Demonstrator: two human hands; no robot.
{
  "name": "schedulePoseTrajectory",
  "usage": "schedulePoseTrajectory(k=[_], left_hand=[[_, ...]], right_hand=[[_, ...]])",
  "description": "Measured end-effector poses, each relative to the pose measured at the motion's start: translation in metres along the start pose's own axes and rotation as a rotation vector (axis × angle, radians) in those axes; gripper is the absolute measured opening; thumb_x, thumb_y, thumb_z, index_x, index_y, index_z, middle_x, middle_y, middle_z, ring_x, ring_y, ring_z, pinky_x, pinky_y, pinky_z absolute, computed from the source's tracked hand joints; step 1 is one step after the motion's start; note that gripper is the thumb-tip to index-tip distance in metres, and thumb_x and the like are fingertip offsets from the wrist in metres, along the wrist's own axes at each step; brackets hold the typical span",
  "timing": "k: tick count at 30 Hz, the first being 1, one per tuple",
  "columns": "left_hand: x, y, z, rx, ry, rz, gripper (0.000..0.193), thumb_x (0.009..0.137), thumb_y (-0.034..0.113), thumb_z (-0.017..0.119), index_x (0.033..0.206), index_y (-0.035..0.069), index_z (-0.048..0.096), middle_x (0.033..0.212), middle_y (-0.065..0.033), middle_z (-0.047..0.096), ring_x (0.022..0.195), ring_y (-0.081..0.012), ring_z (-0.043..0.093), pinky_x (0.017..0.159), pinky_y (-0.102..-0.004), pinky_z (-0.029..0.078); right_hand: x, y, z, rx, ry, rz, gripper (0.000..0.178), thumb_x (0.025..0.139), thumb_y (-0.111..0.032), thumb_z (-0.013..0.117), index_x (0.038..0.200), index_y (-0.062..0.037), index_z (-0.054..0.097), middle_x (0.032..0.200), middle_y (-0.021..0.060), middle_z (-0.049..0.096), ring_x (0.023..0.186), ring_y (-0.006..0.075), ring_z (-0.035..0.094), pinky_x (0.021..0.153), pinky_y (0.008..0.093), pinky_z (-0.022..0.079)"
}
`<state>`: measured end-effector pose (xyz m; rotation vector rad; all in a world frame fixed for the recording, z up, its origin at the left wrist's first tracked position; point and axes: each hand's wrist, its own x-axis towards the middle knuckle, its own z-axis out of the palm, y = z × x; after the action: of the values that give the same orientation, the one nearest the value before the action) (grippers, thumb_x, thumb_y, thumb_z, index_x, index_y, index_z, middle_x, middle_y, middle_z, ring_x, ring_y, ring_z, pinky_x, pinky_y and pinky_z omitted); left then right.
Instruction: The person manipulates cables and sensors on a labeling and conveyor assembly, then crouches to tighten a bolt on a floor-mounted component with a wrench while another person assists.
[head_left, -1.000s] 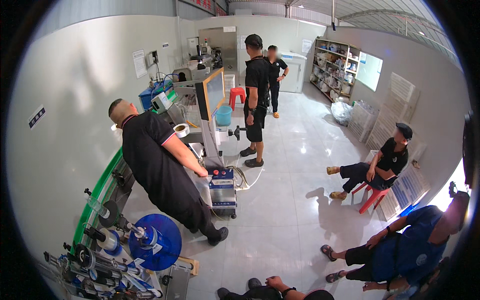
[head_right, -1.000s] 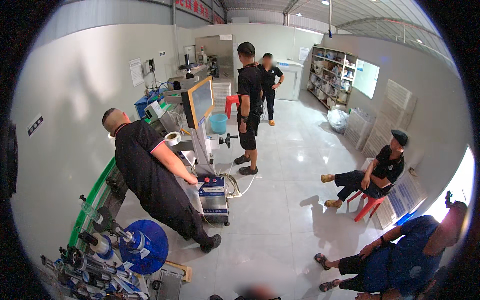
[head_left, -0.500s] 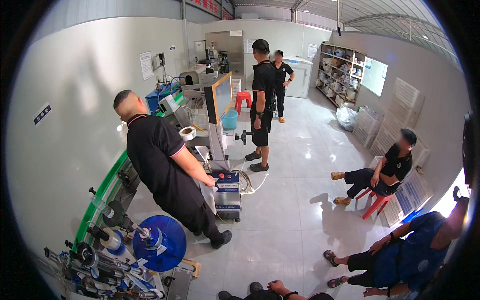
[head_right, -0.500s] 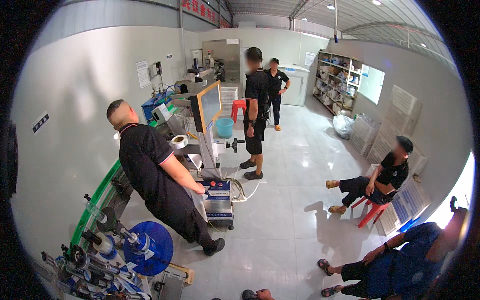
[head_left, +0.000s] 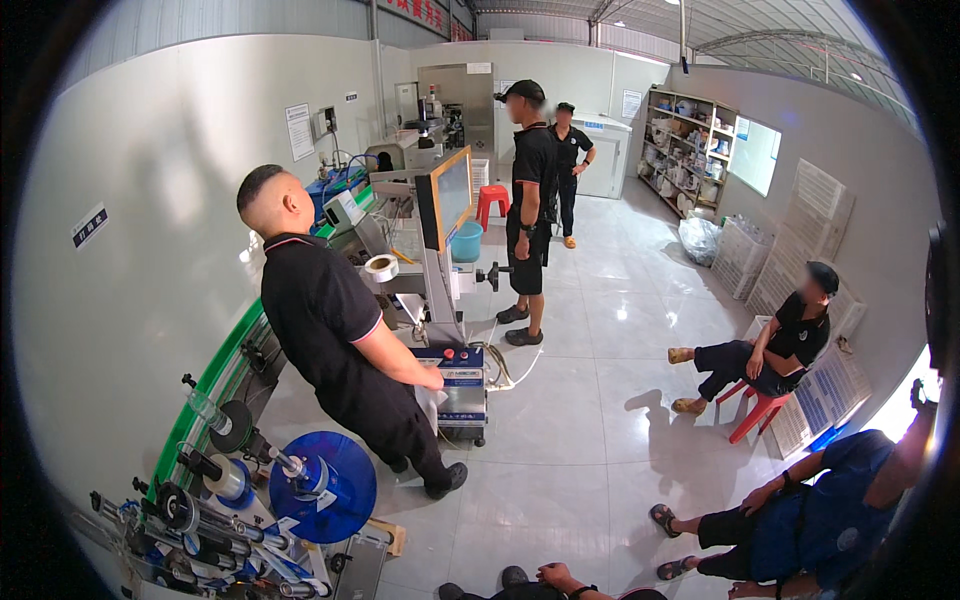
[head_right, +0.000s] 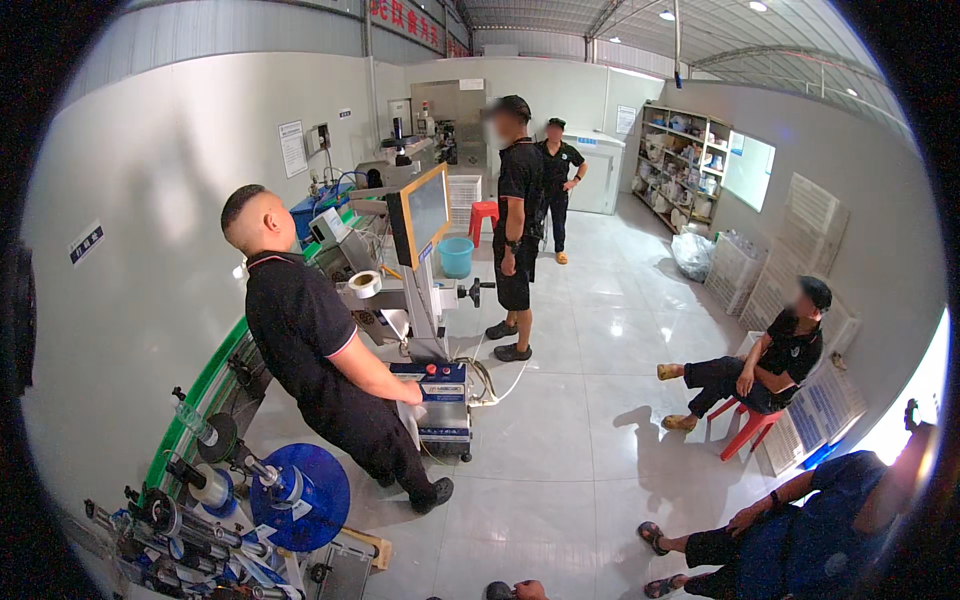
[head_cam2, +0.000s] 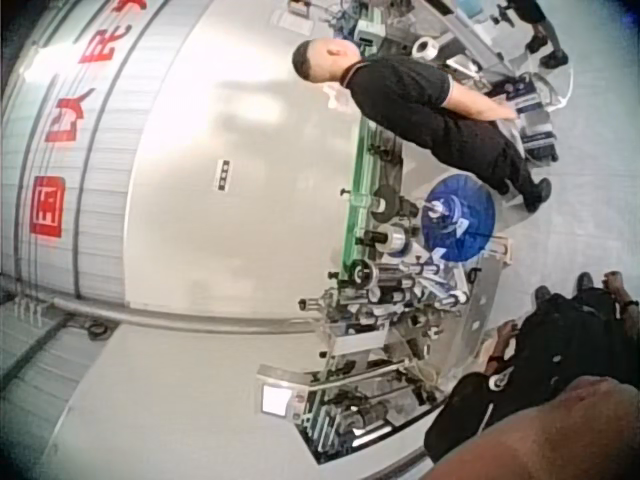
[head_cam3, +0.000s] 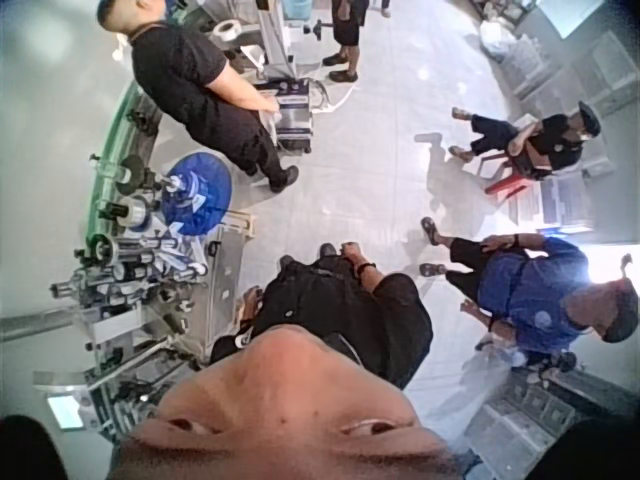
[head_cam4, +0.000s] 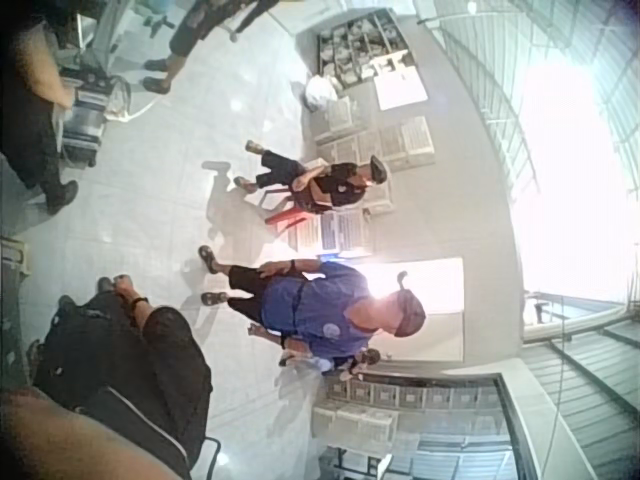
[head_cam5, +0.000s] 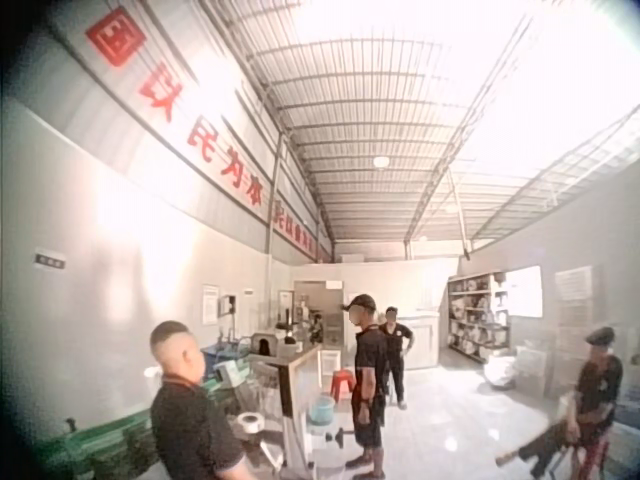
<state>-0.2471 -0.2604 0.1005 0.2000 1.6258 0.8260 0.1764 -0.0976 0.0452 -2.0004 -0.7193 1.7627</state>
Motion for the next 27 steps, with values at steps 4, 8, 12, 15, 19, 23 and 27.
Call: schedulePoseTrajectory(k=[4,8,12,15,19,23,27], left_hand=[[-0.011,0.011,0.006,0.201,-0.001,0.05,0.038,0.085,0.018,0.052,0.118,-0.001,0.043,0.105,-0.0179,0.053,0.087,-0.0296,0.056,0.068,-0.0382,0.052],[0.008,-0.005,0.006,0.017,0.037,-0.018,0.038,0.085,0.018,0.052,0.116,-0.001,0.044,0.104,-0.0179,0.052,0.088,-0.0302,0.056,0.067,-0.0387,0.052],[0.034,-0.027,-0.007,-0.087,-0.022,0.005,0.036,0.084,0.016,0.053,0.115,-0.001,0.045,0.103,-0.018,0.052,0.085,-0.0305,0.056,0.067,-0.039,0.052],[0.033,-0.027,-0.005,-0.077,-0.049,0.054,0.035,0.083,0.014,0.054,0.113,-0.002,0.046,0.102,-0.0175,0.052,0.083,-0.0308,0.057,0.066,-0.0394,0.052],[0.025,-0.037,-0.014,-0.073,-0.042,0.212,0.033,0.083,0.014,0.053,0.111,-0.003,0.047,0.102,-0.0166,0.051,0.085,-0.0318,0.057,0.068,-0.0399,0.051],[0.026,-0.039,-0.014,-0.082,-0.052,0.164,0.035,0.084,0.016,0.052,0.113,-0.002,0.046,0.105,-0.0161,0.051,0.088,-0.0316,0.057,0.069,-0.0396,0.051],[0.028,-0.036,-0.013,-0.077,-0.06,0.168,0.035,0.084,0.017,0.052,0.114,-0.001,0.046,0.106,-0.0158,0.051,0.089,-0.0313,0.057,0.069,-0.0396,0.051]], right_hand=[[-0.001,0.002,-0.001,0.08,-0.001,0.03,0.026,0.083,-0.015,0.051,0.093,0.0072,0.058,0.08,0.0111,0.065,0.066,0.0169,0.062,0.06,0.0268,0.051],[-0.007,-0.002,-0.001,0.034,-0.001,0.031,0.027,0.082,-0.016,0.051,0.094,0.0075,0.058,0.081,0.0113,0.064,0.066,0.0171,0.062,0.06,0.0269,0.051],[-0.005,-0.003,-0.001,0.002,0.005,0.002,0.027,0.082,-0.015,0.051,0.095,0.0078,0.057,0.082,0.012,0.064,0.066,0.0179,0.062,0.06,0.0276,0.051],[-0.005,0.004,-0.006,0.022,0.012,-0.003,0.027,0.082,-0.014,0.051,0.096,0.0081,0.057,0.081,0.0129,0.064,0.065,0.0186,0.062,0.059,0.028,0.051],[-0.026,-0.004,0.002,-0.038,0.019,-0.161,0.026,0.08,-0.019,0.049,0.084,0.0033,0.06,0.068,0.0109,0.06,0.056,0.0189,0.054,0.052,0.0325,0.045],[-0.03,-0.001,-0.001,-0.011,0.022,-0.195,0.026,0.08,-0.018,0.048,0.086,0.0037,0.06,0.068,0.0112,0.06,0.056,0.0196,0.054,0.051,0.0326,0.045],[-0.024,0.004,-0.002,0.089,0.041,-0.159,0.024,0.08,-0.016,0.048,0.087,0.0039,0.059,0.068,0.0113,0.06,0.056,0.0199,0.055,0.05,0.0333,0.045]])
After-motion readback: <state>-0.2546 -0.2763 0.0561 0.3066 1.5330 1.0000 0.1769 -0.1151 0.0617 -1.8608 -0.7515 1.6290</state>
